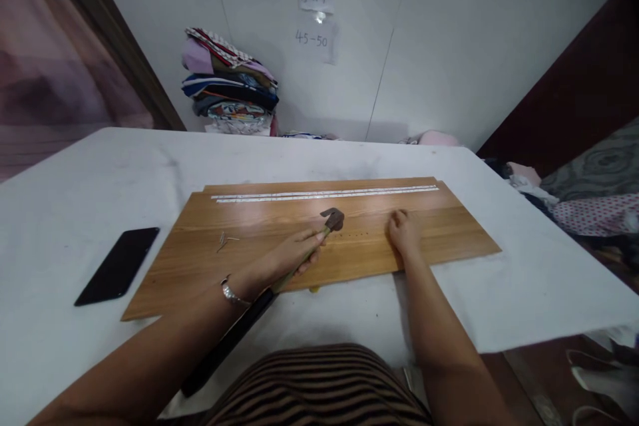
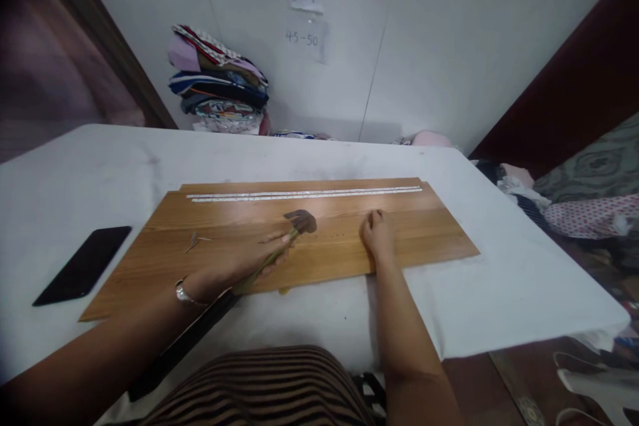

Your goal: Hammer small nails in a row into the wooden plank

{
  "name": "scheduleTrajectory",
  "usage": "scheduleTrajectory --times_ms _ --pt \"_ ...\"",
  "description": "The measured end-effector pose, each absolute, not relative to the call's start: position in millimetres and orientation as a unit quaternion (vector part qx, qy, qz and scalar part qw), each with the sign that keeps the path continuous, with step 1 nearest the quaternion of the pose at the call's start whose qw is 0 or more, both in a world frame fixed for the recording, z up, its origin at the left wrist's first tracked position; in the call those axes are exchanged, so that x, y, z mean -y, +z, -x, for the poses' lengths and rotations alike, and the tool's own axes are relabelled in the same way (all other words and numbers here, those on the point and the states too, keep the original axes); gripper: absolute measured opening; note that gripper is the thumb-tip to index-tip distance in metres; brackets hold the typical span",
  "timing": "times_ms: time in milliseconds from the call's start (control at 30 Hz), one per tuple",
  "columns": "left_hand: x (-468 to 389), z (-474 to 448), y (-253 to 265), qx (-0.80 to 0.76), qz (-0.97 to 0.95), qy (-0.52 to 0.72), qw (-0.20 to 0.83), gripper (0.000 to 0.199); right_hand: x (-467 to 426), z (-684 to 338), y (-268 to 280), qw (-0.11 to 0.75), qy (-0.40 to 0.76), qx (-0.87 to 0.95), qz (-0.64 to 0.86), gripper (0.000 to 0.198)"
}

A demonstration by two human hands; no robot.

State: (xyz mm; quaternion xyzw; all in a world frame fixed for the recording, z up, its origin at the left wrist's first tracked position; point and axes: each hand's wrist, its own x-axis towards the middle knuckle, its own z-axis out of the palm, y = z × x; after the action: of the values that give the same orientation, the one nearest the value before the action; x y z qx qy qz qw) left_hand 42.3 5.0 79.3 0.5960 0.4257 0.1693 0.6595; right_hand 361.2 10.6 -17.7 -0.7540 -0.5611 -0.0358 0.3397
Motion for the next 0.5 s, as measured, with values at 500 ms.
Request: scheduleTrajectory --times_ms 500 --pt "-5 -52 71 -0.454 -0.511 0.148 0.715 0.040 -14 -369 -31 0.285 -0.051 0.608 0.740 0.031"
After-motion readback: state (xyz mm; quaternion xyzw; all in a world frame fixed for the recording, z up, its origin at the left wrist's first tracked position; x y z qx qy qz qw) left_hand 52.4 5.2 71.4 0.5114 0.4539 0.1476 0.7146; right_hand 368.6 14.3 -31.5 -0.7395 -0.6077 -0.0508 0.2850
